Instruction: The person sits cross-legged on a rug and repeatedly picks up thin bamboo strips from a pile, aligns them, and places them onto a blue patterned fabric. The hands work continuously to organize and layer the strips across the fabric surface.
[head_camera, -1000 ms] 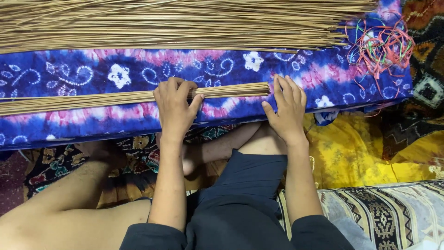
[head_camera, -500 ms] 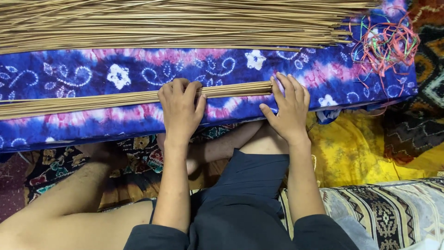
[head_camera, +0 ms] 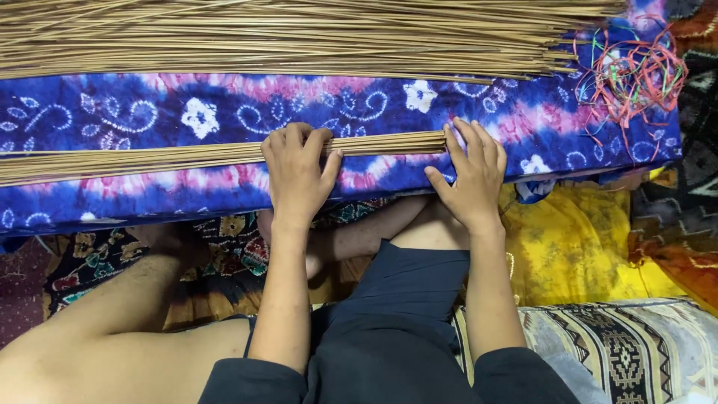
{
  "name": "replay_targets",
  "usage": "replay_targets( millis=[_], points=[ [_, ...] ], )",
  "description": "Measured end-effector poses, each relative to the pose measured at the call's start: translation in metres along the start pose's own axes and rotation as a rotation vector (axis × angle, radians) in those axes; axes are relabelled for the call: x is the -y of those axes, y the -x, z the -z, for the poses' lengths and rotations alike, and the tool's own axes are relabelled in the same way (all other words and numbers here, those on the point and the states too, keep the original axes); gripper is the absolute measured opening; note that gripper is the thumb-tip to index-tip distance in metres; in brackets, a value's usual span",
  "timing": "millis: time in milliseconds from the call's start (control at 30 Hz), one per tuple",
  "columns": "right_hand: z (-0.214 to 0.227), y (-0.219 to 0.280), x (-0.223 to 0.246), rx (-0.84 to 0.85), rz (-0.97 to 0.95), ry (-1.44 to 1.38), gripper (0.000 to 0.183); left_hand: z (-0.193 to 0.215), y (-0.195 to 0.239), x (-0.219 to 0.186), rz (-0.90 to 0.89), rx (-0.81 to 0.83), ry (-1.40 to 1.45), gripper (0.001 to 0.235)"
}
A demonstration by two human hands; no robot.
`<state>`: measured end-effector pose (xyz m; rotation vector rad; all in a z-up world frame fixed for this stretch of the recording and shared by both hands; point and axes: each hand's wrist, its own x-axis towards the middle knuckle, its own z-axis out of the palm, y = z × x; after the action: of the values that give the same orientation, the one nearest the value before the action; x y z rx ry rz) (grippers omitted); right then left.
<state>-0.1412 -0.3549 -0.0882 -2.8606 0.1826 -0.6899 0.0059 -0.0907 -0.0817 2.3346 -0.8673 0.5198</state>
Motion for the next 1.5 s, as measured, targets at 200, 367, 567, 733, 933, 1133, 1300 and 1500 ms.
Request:
replay_targets(
  millis=[200, 367, 567, 733, 933, 1133, 1300, 1500],
  points=[
    [0.01, 0.0, 0.0, 0.051, 0.001, -0.052, 0.08, -0.001, 0.001, 0.0, 0.023, 0.009, 0.016, 0.031],
    [0.012, -0.001, 0.002, 0.067, -0.023, -0.092, 0.085, -0.004, 0.002, 0.002, 0.03, 0.009, 0.016, 0.033],
    [0.02, -0.019, 0.018, -0.028, 0.005, -0.22, 0.055, -0.008, 0.001, 0.003, 0.03, -0.01, 0.003, 0.034],
    [-0.006, -0.038, 0.038, -0.055, 0.171, -0.216, 0.034, -0.008, 0.003, 0.005, 0.035, -0.013, 0.002, 0.036],
    [-0.008, -0.039, 0.058, 0.052, 0.043, -0.289, 0.032, -0.008, 0.004, 0.005, 0.043, -0.01, 0.024, 0.034],
    [-0.01, -0.039, 0.059, 0.012, 0.02, -0.224, 0.029, 0.008, 0.005, 0.01, 0.026, 0.037, 0.097, 0.034],
    [-0.009, -0.041, 0.064, -0.006, -0.015, -0.264, 0.028, 0.031, 0.009, 0.036, 0.088, 0.038, 0.025, 0.033],
    [-0.007, -0.041, 0.058, -0.002, -0.029, -0.34, 0.032, 0.046, 0.006, 0.038, 0.125, 0.005, 0.026, 0.027]
  ],
)
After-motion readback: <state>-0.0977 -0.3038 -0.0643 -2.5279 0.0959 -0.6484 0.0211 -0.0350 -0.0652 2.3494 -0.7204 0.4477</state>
